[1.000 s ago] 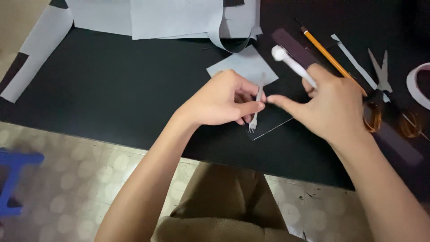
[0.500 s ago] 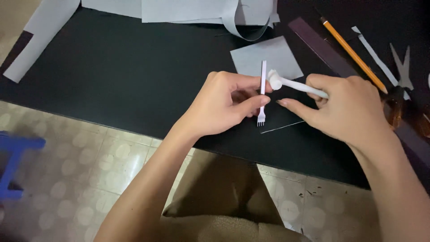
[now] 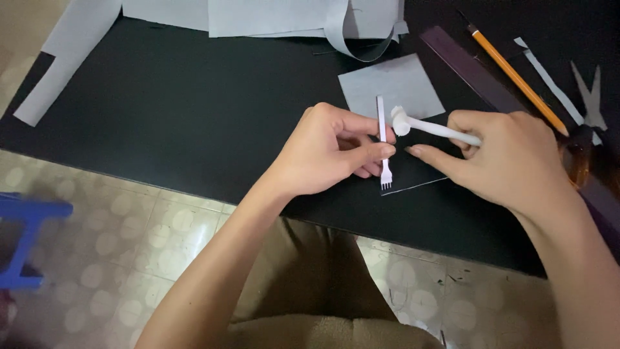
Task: Punching a series of holes in a small piece of leather using a multi-prong punch and a hammer.
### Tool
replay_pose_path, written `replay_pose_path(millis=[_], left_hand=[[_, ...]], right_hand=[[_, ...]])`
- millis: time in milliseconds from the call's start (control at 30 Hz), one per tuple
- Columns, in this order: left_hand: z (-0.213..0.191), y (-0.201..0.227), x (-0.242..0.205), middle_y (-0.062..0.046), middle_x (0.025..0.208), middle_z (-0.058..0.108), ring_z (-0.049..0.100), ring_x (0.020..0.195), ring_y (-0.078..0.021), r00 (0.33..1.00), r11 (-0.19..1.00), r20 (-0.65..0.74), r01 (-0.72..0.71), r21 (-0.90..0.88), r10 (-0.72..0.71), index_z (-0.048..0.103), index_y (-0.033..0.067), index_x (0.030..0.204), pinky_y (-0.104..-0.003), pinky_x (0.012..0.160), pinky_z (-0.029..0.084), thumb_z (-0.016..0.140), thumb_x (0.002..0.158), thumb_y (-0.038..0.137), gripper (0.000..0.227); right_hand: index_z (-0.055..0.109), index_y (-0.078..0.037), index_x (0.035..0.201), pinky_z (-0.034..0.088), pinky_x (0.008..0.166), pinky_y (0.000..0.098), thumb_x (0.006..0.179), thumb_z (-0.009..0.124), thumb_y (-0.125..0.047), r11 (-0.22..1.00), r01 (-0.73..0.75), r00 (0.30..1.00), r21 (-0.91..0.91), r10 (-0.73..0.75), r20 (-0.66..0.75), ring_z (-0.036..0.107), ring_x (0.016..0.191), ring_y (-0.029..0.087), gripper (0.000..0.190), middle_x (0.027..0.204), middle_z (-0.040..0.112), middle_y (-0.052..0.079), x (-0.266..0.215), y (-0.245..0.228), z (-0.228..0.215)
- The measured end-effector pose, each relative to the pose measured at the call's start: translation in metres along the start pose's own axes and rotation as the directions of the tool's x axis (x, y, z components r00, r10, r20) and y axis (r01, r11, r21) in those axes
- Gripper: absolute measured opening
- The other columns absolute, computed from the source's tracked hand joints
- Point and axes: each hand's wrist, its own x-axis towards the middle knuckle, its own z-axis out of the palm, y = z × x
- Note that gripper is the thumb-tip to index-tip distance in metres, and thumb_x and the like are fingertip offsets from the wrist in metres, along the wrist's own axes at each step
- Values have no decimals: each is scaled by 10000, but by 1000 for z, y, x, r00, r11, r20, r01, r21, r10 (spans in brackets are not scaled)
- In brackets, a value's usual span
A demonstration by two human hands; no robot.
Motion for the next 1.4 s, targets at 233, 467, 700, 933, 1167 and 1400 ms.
replay_pose_path(millis=[233,467,700,933,1167,1400], left_hand=[[0,5,2,-115,788,799,799,681,-131,998,998,-8,62,25,-62,768,56,1016,-216,667,706,714,915,138,141],[-1,-4,4,-127,807,791,780,673,-122,1000,1000,23,4,-2,-4,752,41,1058,-219,692,710,705,926,111,156],[-1,3,4,-116,790,797,790,659,-129,999,998,3,51,23,-51,770,49,1031,-213,681,708,710,918,131,152],[-2,-1,4,-119,793,793,788,670,-125,999,999,21,35,5,-36,755,63,1013,-197,636,682,707,928,132,119],[-1,1,2,-109,791,797,791,666,-121,1000,999,9,-5,31,5,761,58,992,-203,678,704,713,923,118,104],[0,1,0,-78,753,790,781,644,-105,995,990,-8,-98,97,100,752,59,973,-203,693,699,721,923,111,79]], right_hand=[[555,-187,667,384,548,354,869,751,-669,999,-27,1000,-20,28,12,514,503,201,558,482,468,-28,1,0,1],[541,-178,656,397,563,371,859,755,-691,999,-30,999,-43,30,9,554,546,213,591,501,485,-19,2,0,1],[527,-163,651,356,531,343,859,769,-672,999,-34,999,-10,34,7,487,513,180,601,497,460,-24,1,-1,0],[519,-178,645,412,582,375,852,764,-692,999,-41,999,-22,41,-17,567,557,214,606,500,493,-29,1,1,3],[540,-174,649,373,543,351,860,763,-680,999,-34,999,-10,34,-1,515,516,186,592,491,480,-26,1,-1,1],[573,-174,662,355,517,329,865,766,-657,1000,-7,1000,-7,7,19,483,490,166,558,489,474,-23,2,0,0]])
